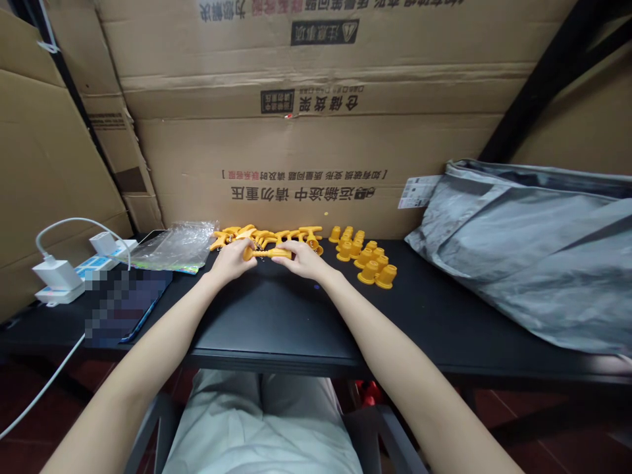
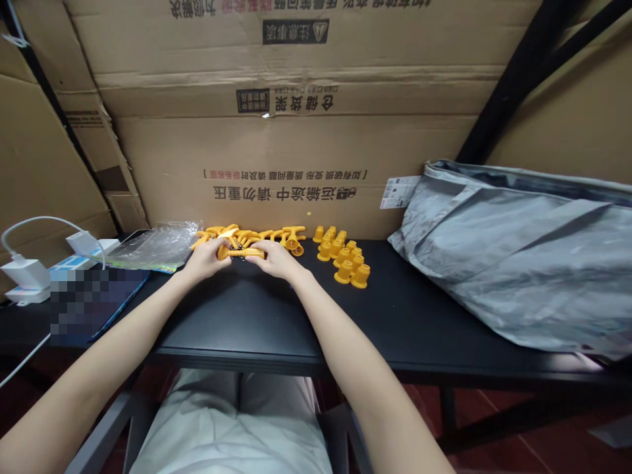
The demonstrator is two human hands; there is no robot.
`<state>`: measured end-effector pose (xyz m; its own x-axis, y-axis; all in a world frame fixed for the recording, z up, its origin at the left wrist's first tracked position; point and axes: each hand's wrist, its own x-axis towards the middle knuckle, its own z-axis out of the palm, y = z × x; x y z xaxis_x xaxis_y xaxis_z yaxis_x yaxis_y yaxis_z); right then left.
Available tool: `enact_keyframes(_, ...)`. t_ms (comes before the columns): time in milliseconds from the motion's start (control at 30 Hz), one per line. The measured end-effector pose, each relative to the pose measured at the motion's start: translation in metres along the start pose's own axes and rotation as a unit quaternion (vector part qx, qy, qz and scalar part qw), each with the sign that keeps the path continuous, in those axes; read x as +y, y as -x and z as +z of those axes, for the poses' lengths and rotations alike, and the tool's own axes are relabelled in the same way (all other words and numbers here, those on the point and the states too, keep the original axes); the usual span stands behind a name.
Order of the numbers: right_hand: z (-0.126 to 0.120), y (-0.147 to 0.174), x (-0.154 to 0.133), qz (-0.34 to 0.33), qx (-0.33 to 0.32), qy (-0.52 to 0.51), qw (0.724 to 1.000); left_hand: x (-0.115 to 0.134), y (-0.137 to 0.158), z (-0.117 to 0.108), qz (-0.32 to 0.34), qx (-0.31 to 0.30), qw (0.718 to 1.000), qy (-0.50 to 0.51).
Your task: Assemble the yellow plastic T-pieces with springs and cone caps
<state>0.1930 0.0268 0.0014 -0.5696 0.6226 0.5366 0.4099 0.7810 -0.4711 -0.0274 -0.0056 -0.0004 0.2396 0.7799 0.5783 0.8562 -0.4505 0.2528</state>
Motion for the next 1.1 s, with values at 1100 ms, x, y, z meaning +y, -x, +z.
enact_keyframes(1100,-0.010,0.000,-0.003,0.141,-0.049,-0.190,0.970,0.008,0.002,0.009,0.030,0.022,0.997,-0.068)
